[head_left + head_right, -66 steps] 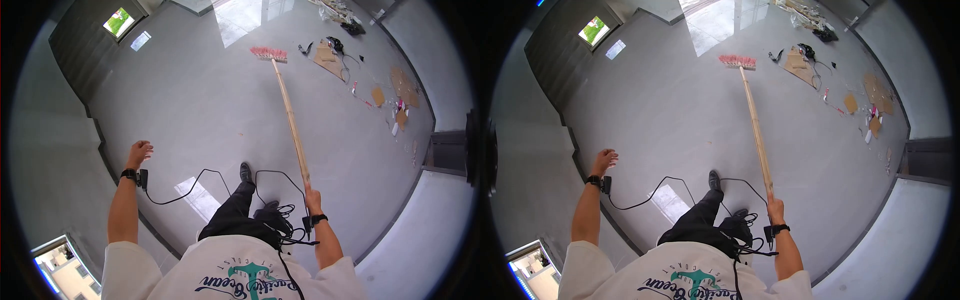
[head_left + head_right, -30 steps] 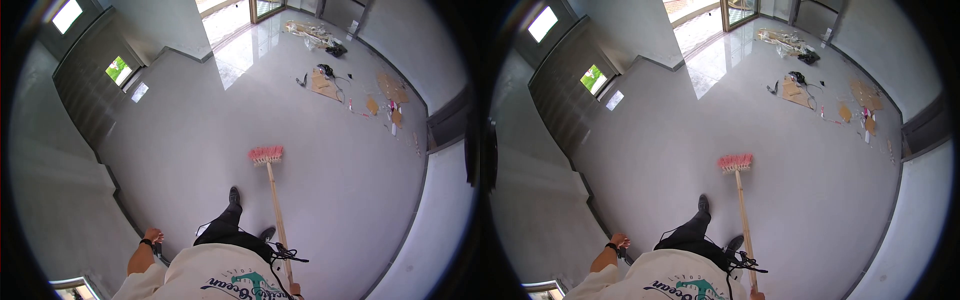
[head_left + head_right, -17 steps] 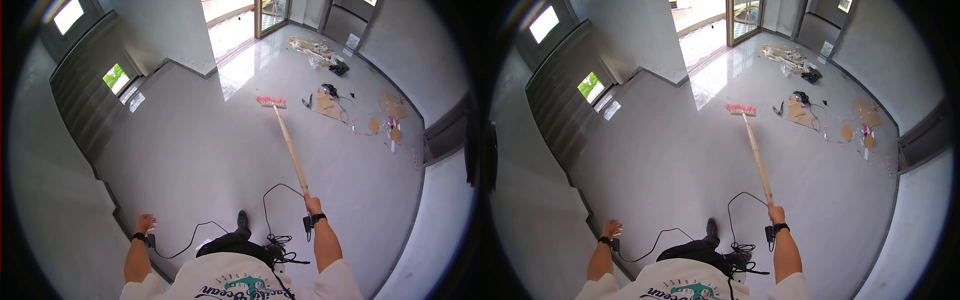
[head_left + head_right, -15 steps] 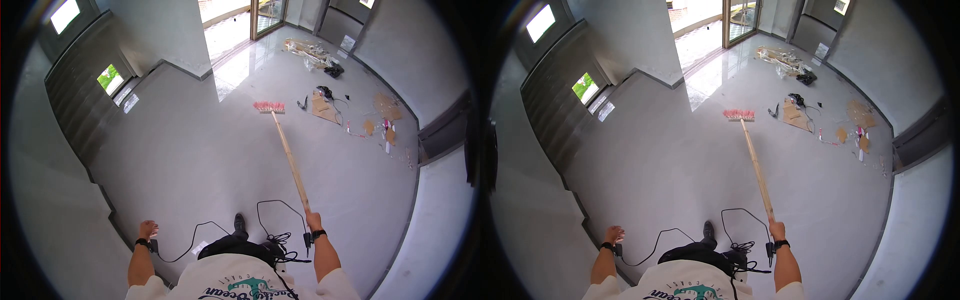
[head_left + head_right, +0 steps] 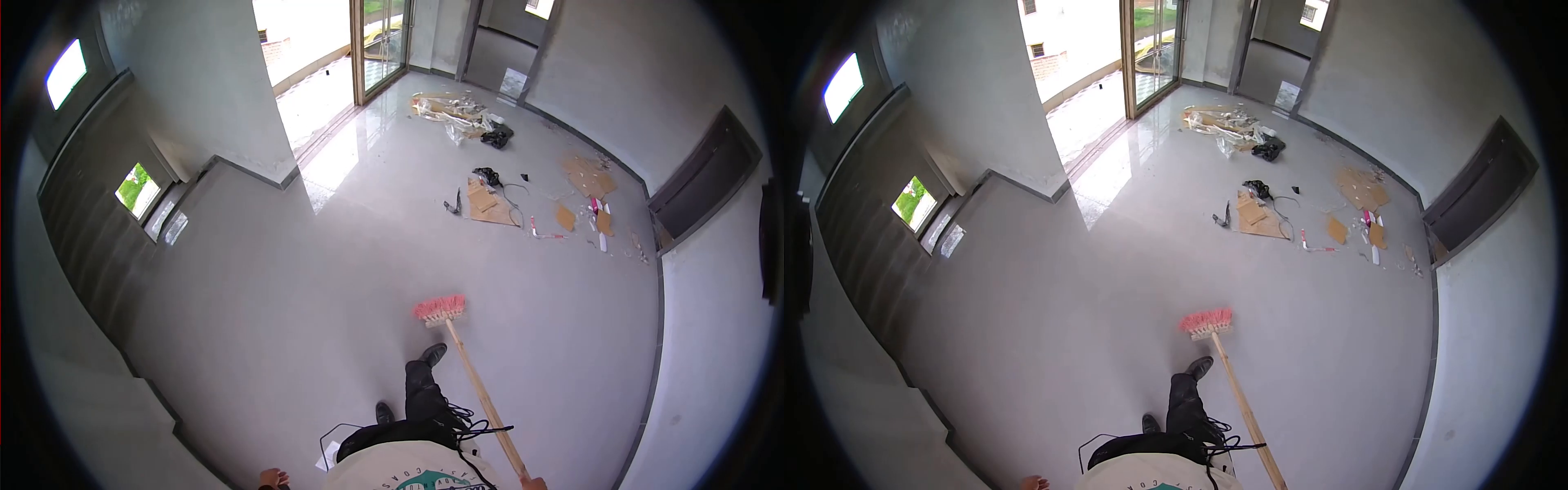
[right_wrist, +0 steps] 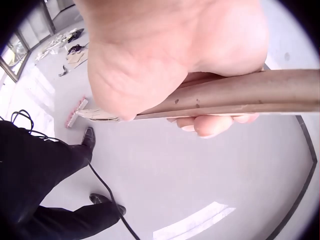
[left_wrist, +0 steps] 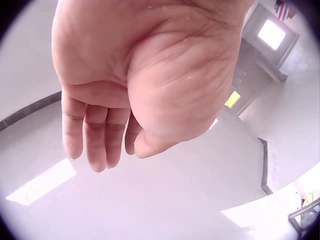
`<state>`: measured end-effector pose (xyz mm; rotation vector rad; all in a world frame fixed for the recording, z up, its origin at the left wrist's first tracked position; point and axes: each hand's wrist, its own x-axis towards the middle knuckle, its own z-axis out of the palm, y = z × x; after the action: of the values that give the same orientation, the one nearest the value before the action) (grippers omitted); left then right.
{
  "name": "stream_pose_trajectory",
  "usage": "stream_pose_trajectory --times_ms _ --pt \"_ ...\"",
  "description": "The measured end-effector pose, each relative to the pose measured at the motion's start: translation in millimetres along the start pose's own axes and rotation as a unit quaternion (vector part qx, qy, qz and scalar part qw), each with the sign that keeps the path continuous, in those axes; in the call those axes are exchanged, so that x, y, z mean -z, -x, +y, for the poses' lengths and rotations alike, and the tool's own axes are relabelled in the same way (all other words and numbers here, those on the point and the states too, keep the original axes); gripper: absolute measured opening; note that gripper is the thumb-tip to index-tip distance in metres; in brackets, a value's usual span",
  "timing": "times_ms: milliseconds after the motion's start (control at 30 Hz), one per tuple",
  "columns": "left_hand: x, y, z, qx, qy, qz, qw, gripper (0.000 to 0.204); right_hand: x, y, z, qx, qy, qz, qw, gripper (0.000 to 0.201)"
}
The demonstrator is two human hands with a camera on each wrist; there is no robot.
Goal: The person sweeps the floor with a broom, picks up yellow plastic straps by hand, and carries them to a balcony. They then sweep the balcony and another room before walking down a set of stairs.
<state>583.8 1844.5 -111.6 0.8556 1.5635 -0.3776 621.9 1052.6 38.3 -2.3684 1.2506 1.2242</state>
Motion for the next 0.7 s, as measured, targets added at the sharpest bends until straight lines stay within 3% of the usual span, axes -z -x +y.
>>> stream_pose_trajectory --times_ms 33,67,133,167,200,233,267,300,333,367,400,467,533,600,667,700 --pt "-16 30 16 -0.019 0.006 -0.001 1.0 0.008 22 -2 -45 -0.034 -0.015 0.001 0.999 0.07" --pt "-50 58 46 -0.056 -0.045 0.102 0.992 0.008 44 -7 -86 -0.046 -0.032 0.007 0.998 0.074" --pt "-75 41 93 -0.095 -0.029 0.031 0.995 0.004 72 -63 -159 -0.013 -0.062 -0.001 0.998 0.075" --pt "-116 69 122 -0.136 -0.074 0.08 0.985 0.003 92 -86 -203 0.019 -0.085 0.0 0.996 0.072" --pt "-121 40 146 -0.124 -0.082 -0.001 0.989 0.006 115 -108 -251 0.044 -0.114 0.004 0.993 0.07" --pt "-158 53 171 -0.169 -0.124 0.022 0.977 0.01 136 -140 -293 0.081 -0.118 0.017 0.99 0.067" --pt "-190 64 197 -0.189 -0.165 0.019 0.968 0.012 167 -139 -339 0.134 -0.141 0.088 0.977 0.069" --pt "-228 84 222 -0.208 -0.208 0.023 0.955 0.013 199 -145 -376 0.153 -0.127 0.071 0.977 0.07" --pt "-246 108 234 -0.205 -0.231 0.051 0.95 0.014 197 -155 -378 0.148 -0.124 0.071 0.978 0.072" --pt "-278 94 267 -0.242 -0.242 -0.039 0.939 0.015 229 -145 -401 0.157 -0.136 0.072 0.976 0.072" --pt "-309 115 283 -0.26 -0.244 -0.04 0.933 0.018 262 -134 -420 0.159 -0.153 0.075 0.972 0.072" --pt "-358 134 306 -0.295 -0.257 -0.044 0.919 0.021 259 -163 -387 0.138 -0.145 0.105 0.974 0.073" --pt "-393 132 319 -0.279 -0.298 -0.039 0.912 0.022 244 -187 -330 0.13 -0.108 0.16 0.972 0.071" --pt "-412 118 327 -0.263 -0.33 -0.032 0.906 0.023 237 -170 -255 0.121 -0.105 0.126 0.979 0.07" --pt "-410 66 330 -0.171 -0.333 -0.101 0.922 0.022 220 -141 -182 0.09 -0.099 0.125 0.983 0.072" --pt "-407 44 330 -0.098 -0.294 -0.183 0.933 0.02 212 -121 -147 0.075 -0.106 0.13 0.983 0.073"
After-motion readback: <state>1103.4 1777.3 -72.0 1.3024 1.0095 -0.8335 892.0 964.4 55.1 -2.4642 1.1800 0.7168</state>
